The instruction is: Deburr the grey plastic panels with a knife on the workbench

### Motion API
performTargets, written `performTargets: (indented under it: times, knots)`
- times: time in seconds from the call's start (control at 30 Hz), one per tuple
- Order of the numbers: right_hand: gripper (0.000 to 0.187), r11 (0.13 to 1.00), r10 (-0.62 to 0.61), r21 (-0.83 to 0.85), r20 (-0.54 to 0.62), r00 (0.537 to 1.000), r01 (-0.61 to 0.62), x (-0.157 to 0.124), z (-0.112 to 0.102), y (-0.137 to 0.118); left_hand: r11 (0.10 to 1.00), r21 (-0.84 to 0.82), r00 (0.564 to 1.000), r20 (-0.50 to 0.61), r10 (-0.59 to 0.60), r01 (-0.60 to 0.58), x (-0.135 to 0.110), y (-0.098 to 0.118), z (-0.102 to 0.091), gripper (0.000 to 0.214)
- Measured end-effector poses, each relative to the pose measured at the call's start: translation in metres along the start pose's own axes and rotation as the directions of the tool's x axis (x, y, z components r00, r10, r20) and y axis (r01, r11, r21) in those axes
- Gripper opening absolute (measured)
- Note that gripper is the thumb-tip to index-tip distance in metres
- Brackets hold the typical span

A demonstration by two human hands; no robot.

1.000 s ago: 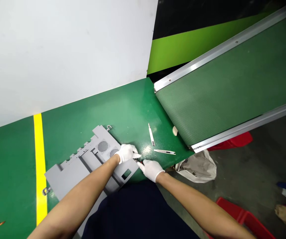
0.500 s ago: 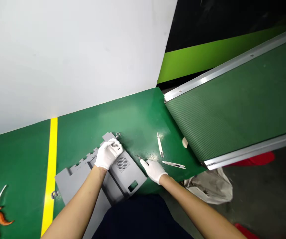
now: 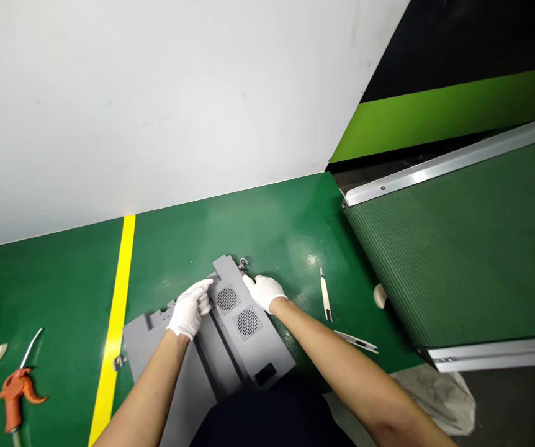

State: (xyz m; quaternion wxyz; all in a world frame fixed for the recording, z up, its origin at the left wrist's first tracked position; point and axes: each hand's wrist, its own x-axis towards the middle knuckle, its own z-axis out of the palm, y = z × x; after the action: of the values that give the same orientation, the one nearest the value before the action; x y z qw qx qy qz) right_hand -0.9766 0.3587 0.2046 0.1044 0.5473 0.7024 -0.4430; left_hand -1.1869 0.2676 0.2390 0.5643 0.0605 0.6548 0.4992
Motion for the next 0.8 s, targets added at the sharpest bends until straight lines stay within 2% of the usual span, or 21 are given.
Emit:
performTargets:
  times: [0.1, 0.17, 0.23, 0.27, 0.33, 0.4, 0.47, 0.5, 0.53, 0.6, 0.67, 0.73, 0.8]
  knots:
    - [0.082, 1.000, -0.002, -0.031, 0.008, 1.000, 0.002, 0.005, 0.001, -0.008, 0.998, 0.055, 0.999, -0.032, 0.015, -0.013, 0.005, 0.006, -0.001, 0.064]
    - [0.079, 0.999, 0.003, -0.053, -0.001, 1.000, -0.003, 0.007, 0.000, -0.013, 0.985, 0.160, 0.997, -0.046, 0.066, -0.058, 0.014, 0.015, 0.005, 0.063]
    - [0.073, 0.997, 0.023, -0.067, -0.016, 1.000, -0.024, 0.006, -0.002, -0.019, 0.925, 0.341, 0.983, -0.020, 0.181, -0.164, 0.028, 0.027, 0.019, 0.055]
    - [0.071, 0.997, 0.029, -0.074, -0.029, 0.999, -0.031, 0.005, -0.003, -0.021, 0.861, 0.450, 0.967, 0.020, 0.254, -0.235, 0.037, 0.033, 0.030, 0.049]
    - [0.069, 0.996, 0.026, -0.084, -0.065, 0.998, -0.031, 0.004, -0.004, -0.026, 0.645, 0.664, 0.915, 0.162, 0.371, -0.379, 0.059, 0.043, 0.055, 0.039]
    - [0.068, 0.995, 0.001, -0.101, -0.104, 0.995, -0.012, 0.004, -0.004, -0.029, 0.327, 0.812, 0.855, 0.359, 0.373, -0.484, 0.080, 0.050, 0.082, 0.036]
    - [0.067, 0.993, -0.019, -0.122, -0.122, 0.992, 0.004, 0.005, -0.004, -0.031, 0.003, 0.832, 0.807, 0.536, 0.248, -0.554, 0.099, 0.054, 0.103, 0.037]
    - [0.067, 0.991, -0.023, -0.133, -0.120, 0.992, 0.007, 0.006, -0.003, -0.032, -0.115, 0.803, 0.788, 0.595, 0.158, -0.584, 0.107, 0.055, 0.110, 0.040]
    - [0.067, 0.989, -0.025, -0.146, -0.119, 0.993, 0.007, 0.007, -0.002, -0.033, -0.192, 0.770, 0.774, 0.629, 0.072, -0.608, 0.114, 0.056, 0.114, 0.046]
    - [0.064, 0.983, -0.032, -0.182, -0.118, 0.993, 0.010, 0.011, 0.002, -0.035, -0.235, 0.720, 0.752, 0.654, -0.089, -0.654, 0.126, 0.058, 0.117, 0.055]
    - [0.060, 0.970, -0.069, -0.242, -0.118, 0.991, 0.039, 0.015, 0.007, -0.035, -0.204, 0.701, 0.730, 0.653, -0.203, -0.683, 0.134, 0.060, 0.114, 0.051]
    - [0.056, 0.952, -0.111, -0.298, -0.136, 0.984, 0.066, 0.021, 0.014, -0.033, -0.170, 0.704, 0.722, 0.649, -0.242, -0.690, 0.137, 0.061, 0.109, 0.041]
    - [0.054, 0.944, -0.131, -0.322, -0.166, 0.977, 0.072, 0.026, 0.021, -0.029, -0.148, 0.710, 0.724, 0.662, -0.194, -0.688, 0.134, 0.060, 0.103, 0.036]
